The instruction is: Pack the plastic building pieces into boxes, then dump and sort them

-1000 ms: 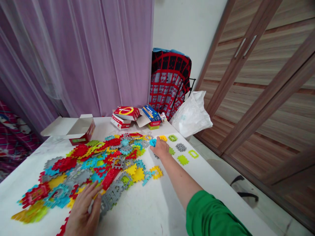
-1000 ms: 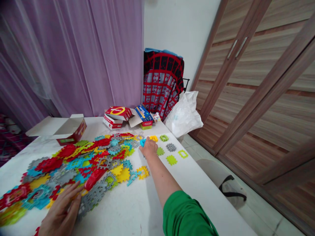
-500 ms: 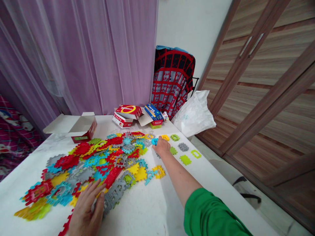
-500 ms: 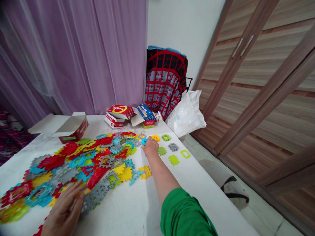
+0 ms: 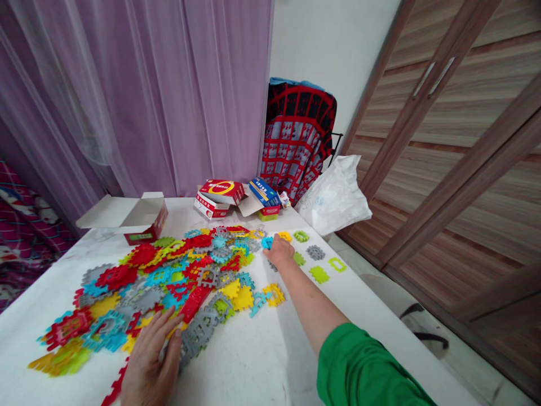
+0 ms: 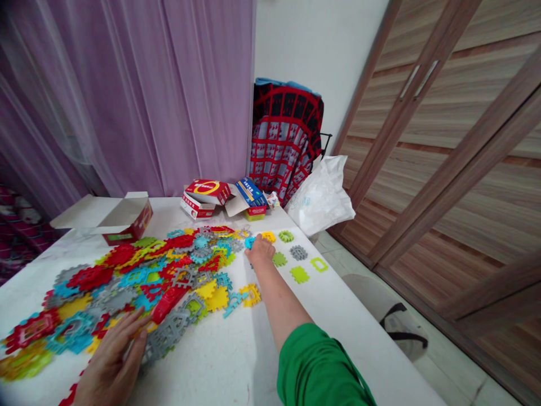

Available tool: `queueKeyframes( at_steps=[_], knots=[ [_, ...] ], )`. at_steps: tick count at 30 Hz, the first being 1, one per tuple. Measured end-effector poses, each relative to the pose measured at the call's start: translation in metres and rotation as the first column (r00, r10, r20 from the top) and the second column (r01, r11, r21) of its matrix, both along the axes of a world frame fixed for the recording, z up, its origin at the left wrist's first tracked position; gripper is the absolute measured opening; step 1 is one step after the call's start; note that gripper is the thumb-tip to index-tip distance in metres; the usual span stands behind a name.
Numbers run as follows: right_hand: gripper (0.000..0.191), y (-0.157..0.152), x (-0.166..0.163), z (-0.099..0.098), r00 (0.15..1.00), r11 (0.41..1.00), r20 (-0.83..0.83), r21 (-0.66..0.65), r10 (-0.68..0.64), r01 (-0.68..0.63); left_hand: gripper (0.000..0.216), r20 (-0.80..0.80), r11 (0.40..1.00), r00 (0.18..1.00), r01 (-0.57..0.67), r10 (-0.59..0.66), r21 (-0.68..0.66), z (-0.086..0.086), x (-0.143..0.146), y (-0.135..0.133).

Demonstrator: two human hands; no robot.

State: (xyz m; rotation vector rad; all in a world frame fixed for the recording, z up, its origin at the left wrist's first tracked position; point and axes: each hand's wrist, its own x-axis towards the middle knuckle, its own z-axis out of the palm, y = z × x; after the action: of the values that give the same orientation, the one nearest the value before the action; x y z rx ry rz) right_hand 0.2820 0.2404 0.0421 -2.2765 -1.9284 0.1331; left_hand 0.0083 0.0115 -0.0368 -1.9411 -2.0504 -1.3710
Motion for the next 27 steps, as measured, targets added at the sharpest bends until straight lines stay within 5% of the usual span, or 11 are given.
queueKeyframes(
  at_steps=[6,11,15,21,27],
  knots=[
    [0.048,-0.011,0.021,0.019,0.999,0.999,-0.04,0.051,0.018,-0.016,0.033,-0.002,1.0,1.0,-0.019,0.019,0.025,-0.003,0.002,0.001],
    [0.038,-0.041,0.067,0.03,0.974,0.963,-0.225,0.267,0.017,0.045,0.032,-0.054,0.996,0.998,-0.007,0.012,0.093,-0.007,0.0,0.005],
    [0.032,-0.087,0.089,0.005,0.927,0.902,-0.358,0.428,0.113,0.055,0.032,-0.119,0.99,0.993,0.009,0.008,0.142,-0.008,0.0,0.009],
    [0.028,-0.159,0.076,-0.048,0.848,0.82,-0.338,0.544,0.407,-0.177,0.034,-0.211,0.987,0.977,0.014,0.02,0.159,-0.005,0.0,0.011],
    [0.028,-0.19,0.056,-0.063,0.802,0.797,-0.312,0.522,0.51,-0.304,0.036,-0.26,0.984,0.964,-0.015,0.062,0.179,-0.007,0.0,0.015]
  ],
)
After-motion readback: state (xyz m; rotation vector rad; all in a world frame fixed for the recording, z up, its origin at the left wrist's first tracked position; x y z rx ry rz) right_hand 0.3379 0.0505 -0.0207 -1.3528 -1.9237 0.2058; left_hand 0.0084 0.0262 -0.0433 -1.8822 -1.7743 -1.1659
